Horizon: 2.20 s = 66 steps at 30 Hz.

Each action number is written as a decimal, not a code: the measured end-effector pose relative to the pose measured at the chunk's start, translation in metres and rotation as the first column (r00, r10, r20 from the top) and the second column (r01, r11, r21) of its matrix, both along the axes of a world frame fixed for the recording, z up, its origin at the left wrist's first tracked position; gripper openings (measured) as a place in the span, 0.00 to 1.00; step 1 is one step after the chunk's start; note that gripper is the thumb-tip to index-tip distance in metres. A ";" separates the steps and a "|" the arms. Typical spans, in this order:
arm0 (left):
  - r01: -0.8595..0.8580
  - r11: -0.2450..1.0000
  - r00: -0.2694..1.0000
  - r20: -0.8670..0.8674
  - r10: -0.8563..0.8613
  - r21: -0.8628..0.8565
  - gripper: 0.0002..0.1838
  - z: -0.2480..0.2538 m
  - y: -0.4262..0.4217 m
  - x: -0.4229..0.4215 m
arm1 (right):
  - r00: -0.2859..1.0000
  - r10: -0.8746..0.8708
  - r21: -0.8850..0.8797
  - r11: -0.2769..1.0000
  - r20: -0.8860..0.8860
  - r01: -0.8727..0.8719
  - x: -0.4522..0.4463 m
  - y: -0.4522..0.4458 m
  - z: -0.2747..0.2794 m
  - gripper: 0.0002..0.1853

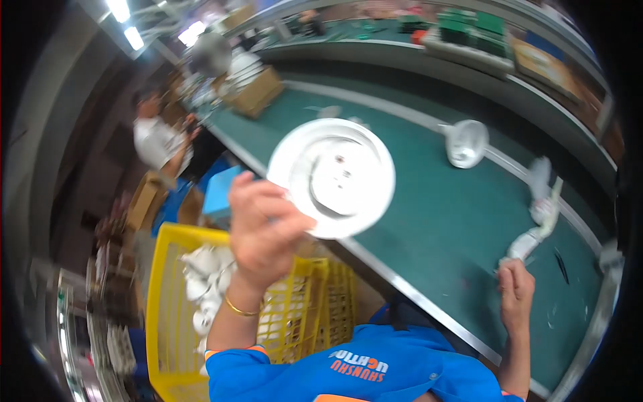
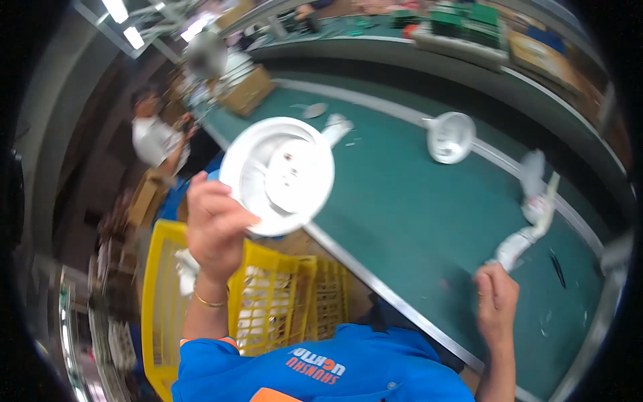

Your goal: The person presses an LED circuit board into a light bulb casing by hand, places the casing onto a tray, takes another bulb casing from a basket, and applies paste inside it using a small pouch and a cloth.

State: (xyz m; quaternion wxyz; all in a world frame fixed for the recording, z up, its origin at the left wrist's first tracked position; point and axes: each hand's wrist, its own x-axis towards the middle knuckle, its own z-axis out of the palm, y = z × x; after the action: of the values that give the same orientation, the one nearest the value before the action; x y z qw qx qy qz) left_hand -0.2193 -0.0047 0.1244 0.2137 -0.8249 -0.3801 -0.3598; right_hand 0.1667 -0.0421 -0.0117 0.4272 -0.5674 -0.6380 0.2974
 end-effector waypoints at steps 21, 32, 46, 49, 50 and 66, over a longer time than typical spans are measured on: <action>0.783 -0.060 0.619 0.766 0.172 -0.619 0.63 -0.145 0.025 0.169 | 0.955 0.052 -0.144 0.985 -0.292 -0.097 0.022 0.026 0.027 0.19; 0.943 -0.225 0.332 0.768 0.547 -0.247 0.49 -0.140 0.019 0.182 | 0.981 0.036 -0.131 0.990 -0.193 -0.062 0.006 0.045 0.028 0.14; 0.935 -0.203 0.356 0.784 0.509 -0.292 0.50 -0.140 0.014 0.198 | 0.938 -0.192 -0.167 0.975 -0.288 0.148 0.000 0.030 0.023 0.13; 0.934 -0.174 0.356 0.780 0.516 -0.311 0.49 -0.138 0.012 0.201 | 0.931 -0.197 -0.176 0.973 -0.307 0.147 0.000 0.032 0.021 0.13; 0.931 -0.156 0.362 0.774 0.519 -0.331 0.48 -0.138 0.012 0.201 | 0.930 -0.196 -0.175 0.974 -0.312 0.146 0.000 0.033 0.020 0.13; 0.848 0.106 0.373 0.728 0.575 -0.519 0.26 -0.136 0.012 0.216 | 0.972 -0.210 -0.121 0.973 -0.103 0.198 -0.003 0.037 0.014 0.12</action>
State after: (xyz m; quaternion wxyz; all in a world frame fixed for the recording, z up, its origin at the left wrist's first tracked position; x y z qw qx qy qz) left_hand -0.0028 0.0071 -0.0120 -0.6864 -0.4146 -0.4338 -0.4108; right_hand 0.1640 -0.0052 0.0023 0.4599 -0.6345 -0.5332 0.3188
